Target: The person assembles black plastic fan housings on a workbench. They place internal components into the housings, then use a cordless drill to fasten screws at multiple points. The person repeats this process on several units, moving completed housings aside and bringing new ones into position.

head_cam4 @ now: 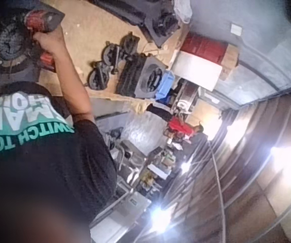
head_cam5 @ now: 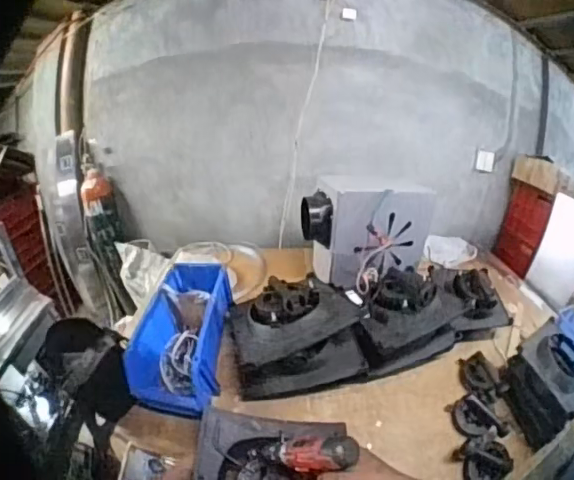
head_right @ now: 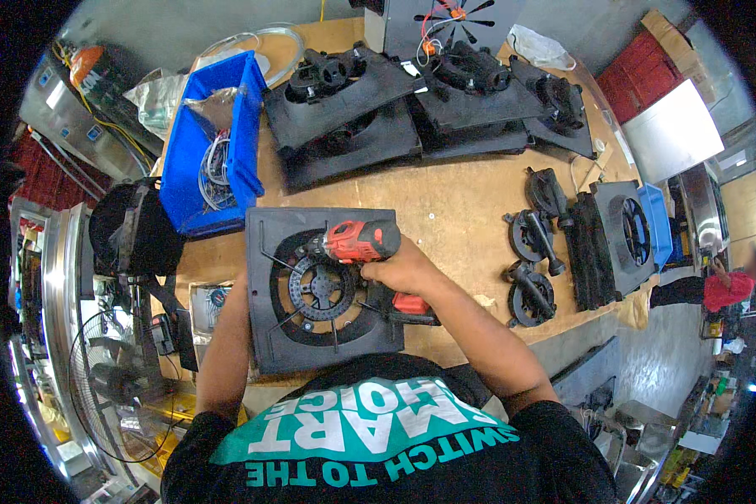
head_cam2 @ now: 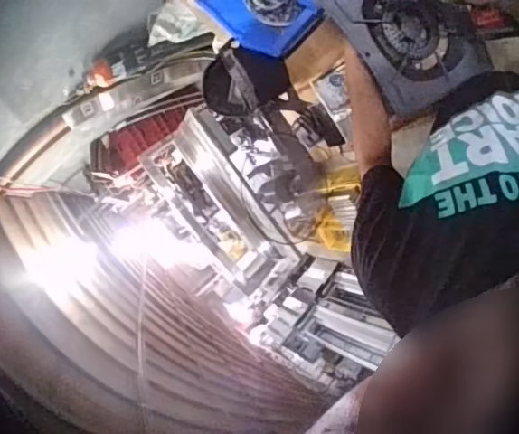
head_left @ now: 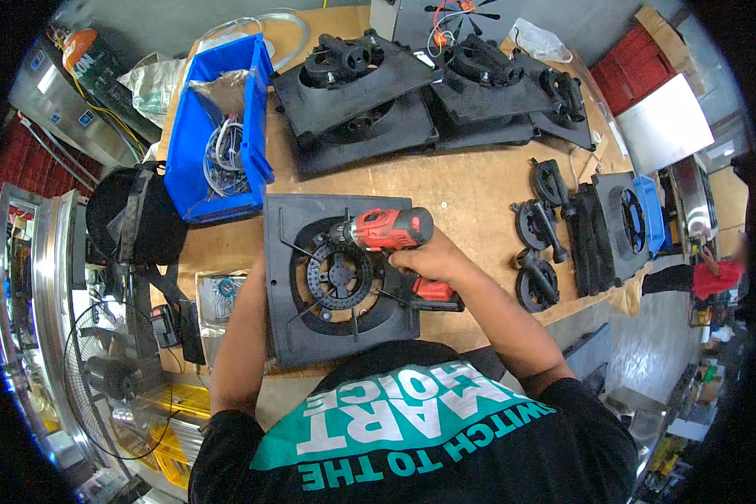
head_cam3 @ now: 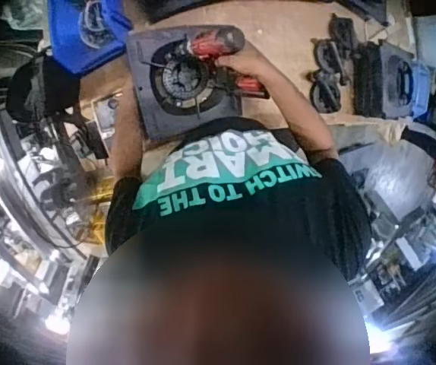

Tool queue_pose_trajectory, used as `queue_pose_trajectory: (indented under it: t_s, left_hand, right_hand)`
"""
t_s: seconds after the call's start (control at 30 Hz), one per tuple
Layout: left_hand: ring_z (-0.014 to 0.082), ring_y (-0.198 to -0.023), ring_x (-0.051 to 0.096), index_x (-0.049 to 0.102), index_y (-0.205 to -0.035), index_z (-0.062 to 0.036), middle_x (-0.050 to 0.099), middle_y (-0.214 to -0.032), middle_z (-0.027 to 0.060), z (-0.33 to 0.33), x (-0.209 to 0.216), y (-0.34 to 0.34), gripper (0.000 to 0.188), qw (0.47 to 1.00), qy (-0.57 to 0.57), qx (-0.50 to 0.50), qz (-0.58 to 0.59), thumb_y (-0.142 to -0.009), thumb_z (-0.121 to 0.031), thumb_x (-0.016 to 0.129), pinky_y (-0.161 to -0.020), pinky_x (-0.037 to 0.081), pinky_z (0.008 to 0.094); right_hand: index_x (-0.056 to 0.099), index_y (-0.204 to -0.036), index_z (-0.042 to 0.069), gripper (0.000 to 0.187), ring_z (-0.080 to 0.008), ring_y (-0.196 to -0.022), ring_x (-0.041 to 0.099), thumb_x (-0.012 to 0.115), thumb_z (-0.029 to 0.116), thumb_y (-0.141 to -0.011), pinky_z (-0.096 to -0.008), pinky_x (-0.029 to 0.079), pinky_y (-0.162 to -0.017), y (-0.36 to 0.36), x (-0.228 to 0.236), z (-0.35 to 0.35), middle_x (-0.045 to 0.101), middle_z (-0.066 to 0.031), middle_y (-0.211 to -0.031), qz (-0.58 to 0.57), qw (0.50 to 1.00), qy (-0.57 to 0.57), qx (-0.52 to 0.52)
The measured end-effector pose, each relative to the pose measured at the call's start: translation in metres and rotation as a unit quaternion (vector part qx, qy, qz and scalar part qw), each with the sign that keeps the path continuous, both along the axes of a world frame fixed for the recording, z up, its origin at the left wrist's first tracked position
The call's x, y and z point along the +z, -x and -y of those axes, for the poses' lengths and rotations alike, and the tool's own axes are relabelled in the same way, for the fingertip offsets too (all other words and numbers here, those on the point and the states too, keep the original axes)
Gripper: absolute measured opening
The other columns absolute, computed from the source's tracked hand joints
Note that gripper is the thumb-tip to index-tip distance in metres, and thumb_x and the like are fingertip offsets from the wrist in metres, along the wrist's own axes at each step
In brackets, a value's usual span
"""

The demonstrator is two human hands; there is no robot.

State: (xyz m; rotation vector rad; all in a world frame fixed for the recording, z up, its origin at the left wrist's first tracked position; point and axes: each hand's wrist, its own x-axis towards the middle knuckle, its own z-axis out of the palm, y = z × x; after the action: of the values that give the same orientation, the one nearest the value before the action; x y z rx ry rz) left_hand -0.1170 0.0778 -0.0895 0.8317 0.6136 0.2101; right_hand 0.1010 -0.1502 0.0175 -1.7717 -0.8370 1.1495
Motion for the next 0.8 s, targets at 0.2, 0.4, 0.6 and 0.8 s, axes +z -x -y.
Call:
queue_pose_trajectory:
  t_s: [0.2, 0.4, 0.6, 0.8]
  left_hand:
    - [0.0230, -0.104, 0.061, 0.056, -0.127, -0.0027, 0.063, -0.116, 0.0152, 0.010, 0.001, 0.005, 0.048, 0.999, 0.045, 0.024, -0.014, -0.097, -0.040, 0.055, -0.089, 0.049, 0.0360]
    - [0.0232, -0.105, 0.060, 0.055, -0.128, -0.0023, 0.062, -0.117, 0.0156, 0.016, 0.000, 0.009, 0.050, 0.997, 0.066, 0.041, -0.009, -0.097, -0.041, 0.055, -0.090, 0.049, 0.0362]
    - [0.0235, -0.106, 0.060, 0.054, -0.129, -0.0020, 0.062, -0.119, 0.0159, 0.019, -0.001, 0.008, 0.051, 0.996, 0.076, 0.048, -0.003, -0.097, -0.041, 0.055, -0.091, 0.049, 0.0363]
    - [0.0238, -0.107, 0.060, 0.053, -0.130, -0.0016, 0.061, -0.120, 0.0163, 0.019, 0.001, 0.005, 0.053, 0.995, 0.079, 0.054, 0.004, -0.096, -0.042, 0.055, -0.091, 0.048, 0.0365]
  right_hand:
    - [0.065, -0.112, 0.008, 0.043, -0.0176, -0.091, 0.064, 0.068, 0.005, -0.069, -0.0313, 0.051, -0.085, -0.002, 0.000, -0.001, 0.069, -0.0074, -0.100, 0.032, 0.999, 0.034, 0.018]
    - [0.065, -0.112, 0.008, 0.042, -0.0167, -0.093, 0.064, 0.067, 0.005, -0.070, -0.0306, 0.050, -0.086, -0.006, -0.001, 0.000, 0.070, -0.0074, -0.100, 0.036, 0.998, 0.037, 0.034]
    - [0.066, -0.111, 0.008, 0.041, -0.0176, -0.097, 0.065, 0.067, 0.006, -0.070, -0.0313, 0.049, -0.089, -0.011, -0.006, -0.005, 0.071, -0.0076, -0.102, 0.034, 0.999, 0.003, 0.030]
    - [0.067, -0.110, 0.008, 0.042, -0.0232, -0.096, 0.066, 0.070, 0.011, -0.068, -0.0326, 0.050, -0.089, -0.020, 0.003, -0.017, 0.071, -0.0114, -0.104, 0.098, 0.990, 0.026, 0.093]
